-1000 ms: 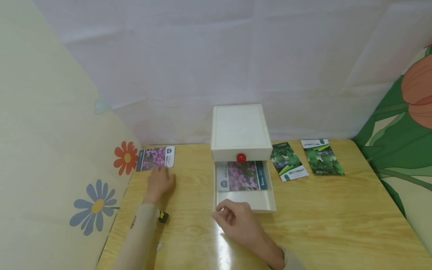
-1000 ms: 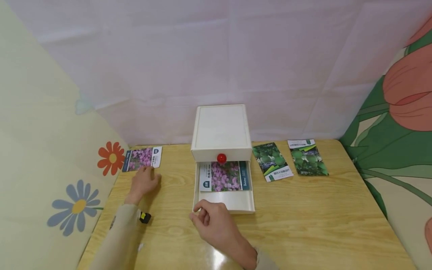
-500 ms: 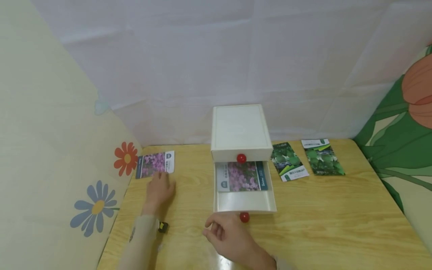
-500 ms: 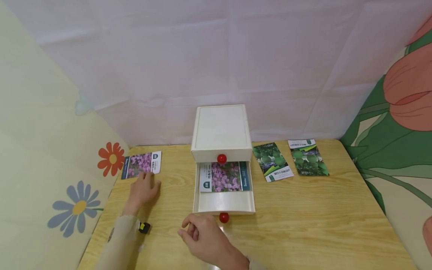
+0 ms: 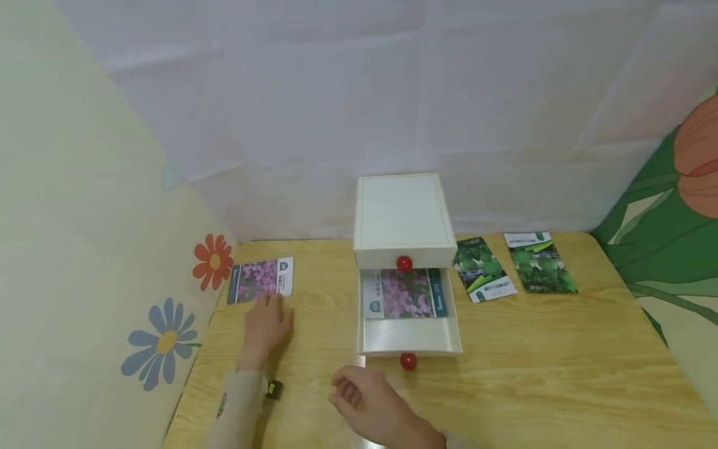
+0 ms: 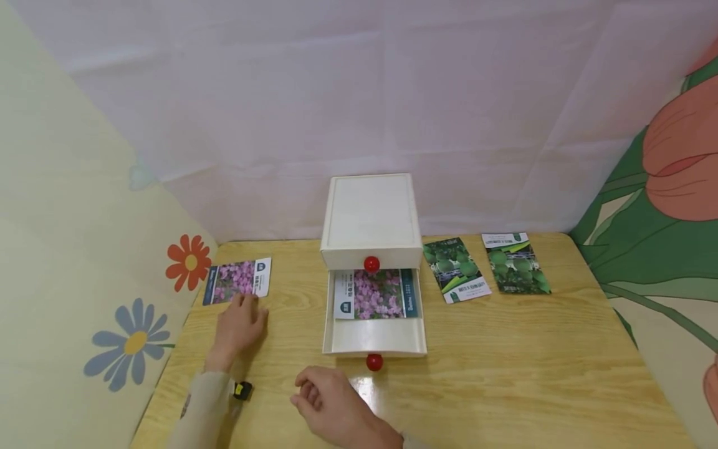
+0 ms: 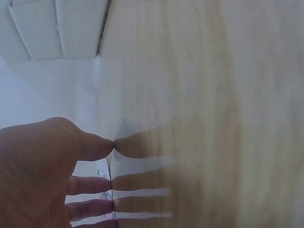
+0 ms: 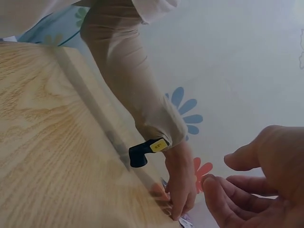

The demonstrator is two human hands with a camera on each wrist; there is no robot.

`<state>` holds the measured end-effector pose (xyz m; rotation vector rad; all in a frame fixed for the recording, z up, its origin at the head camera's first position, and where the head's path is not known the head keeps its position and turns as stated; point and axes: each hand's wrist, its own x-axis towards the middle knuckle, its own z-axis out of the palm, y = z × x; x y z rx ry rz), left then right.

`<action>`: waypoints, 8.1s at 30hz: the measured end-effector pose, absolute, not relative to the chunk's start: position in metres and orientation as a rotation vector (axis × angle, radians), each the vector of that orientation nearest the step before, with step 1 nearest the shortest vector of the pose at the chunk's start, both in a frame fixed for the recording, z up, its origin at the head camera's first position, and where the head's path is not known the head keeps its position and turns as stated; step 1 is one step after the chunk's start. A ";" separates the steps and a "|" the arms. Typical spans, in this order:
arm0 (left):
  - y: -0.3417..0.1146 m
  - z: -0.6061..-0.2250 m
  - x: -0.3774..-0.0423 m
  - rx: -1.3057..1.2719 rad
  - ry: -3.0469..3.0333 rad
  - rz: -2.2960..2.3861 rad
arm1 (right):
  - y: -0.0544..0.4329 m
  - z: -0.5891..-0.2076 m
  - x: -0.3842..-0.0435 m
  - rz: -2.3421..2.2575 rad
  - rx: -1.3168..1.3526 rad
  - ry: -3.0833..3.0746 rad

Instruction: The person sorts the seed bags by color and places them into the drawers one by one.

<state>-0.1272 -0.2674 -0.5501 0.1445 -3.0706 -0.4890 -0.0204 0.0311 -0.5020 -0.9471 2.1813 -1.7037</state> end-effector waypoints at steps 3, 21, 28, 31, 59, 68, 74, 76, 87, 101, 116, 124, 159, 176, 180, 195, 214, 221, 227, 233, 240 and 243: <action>-0.266 -0.552 -0.124 0.140 -3.066 -0.448 | 0.027 -0.509 -0.019 -1.712 -0.971 2.185; -0.244 -0.553 -0.099 0.124 -2.996 -0.375 | 0.017 -0.538 -0.026 -1.688 -0.996 2.268; -0.239 -0.549 -0.087 0.094 -2.991 -0.343 | 0.013 -0.543 -0.031 -1.666 -0.963 2.244; -0.237 -0.546 -0.082 0.084 -2.992 -0.327 | 0.012 -0.545 -0.033 -1.652 -0.936 2.231; -0.211 -0.547 -0.033 0.006 -2.942 -0.377 | -0.011 -0.546 -0.047 -1.664 -0.687 2.261; -0.199 -0.539 -0.021 0.042 -2.990 -0.391 | -0.015 -0.543 -0.049 -1.648 -0.659 2.282; -0.198 -0.537 -0.014 0.034 -2.962 -0.416 | -0.018 -0.543 -0.052 -1.630 -0.652 2.305; -0.198 -0.536 -0.013 0.051 -2.976 -0.431 | -0.018 -0.543 -0.052 -1.612 -0.643 2.317; -0.194 -0.531 -0.009 0.058 -2.993 -0.462 | -0.020 -0.542 -0.054 -1.600 -0.560 2.297; -0.230 -0.533 -0.033 0.248 -2.977 -0.510 | -0.032 -0.555 -0.063 -1.572 -0.526 2.409; -0.271 -0.532 -0.053 0.591 -2.972 -0.609 | -0.043 -0.547 -0.069 -1.568 -0.471 2.393; -0.278 -0.530 -0.058 0.634 -3.057 -0.689 | -0.048 -0.548 -0.069 -1.592 -0.486 2.389; -0.296 -0.522 -0.043 0.726 -2.735 -1.075 | -0.051 -0.550 -0.072 -1.923 -0.366 2.173; -0.307 -0.502 -0.034 0.757 -2.753 -1.249 | -0.051 -0.539 -0.074 -2.084 -0.352 2.056; -0.309 -0.493 -0.032 0.715 -2.749 -1.243 | -0.050 -0.534 -0.072 -2.136 -0.362 1.991; -0.321 -0.466 -0.026 0.707 -2.732 -1.360 | -0.044 -0.503 -0.068 -2.091 -0.438 2.004; -0.336 -0.453 -0.007 0.669 -2.367 -2.073 | -0.018 -0.461 -0.052 -2.077 -0.488 1.986; -0.326 -0.452 -0.009 0.517 -2.292 -2.152 | -0.005 -0.461 -0.055 -2.085 -0.516 2.019; -0.313 -0.448 -0.011 0.489 -2.312 -2.149 | 0.009 -0.459 -0.057 -2.076 -0.519 2.064; -0.299 -0.441 -0.016 0.465 -2.379 -2.096 | 0.024 -0.458 -0.059 -2.087 -0.495 2.076; -0.283 -0.442 -0.025 0.225 -2.385 -2.145 | 0.046 -0.461 -0.062 -2.117 -0.551 2.113; -0.276 -0.442 -0.026 0.191 -2.411 -2.145 | 0.056 -0.462 -0.062 -2.117 -0.550 2.123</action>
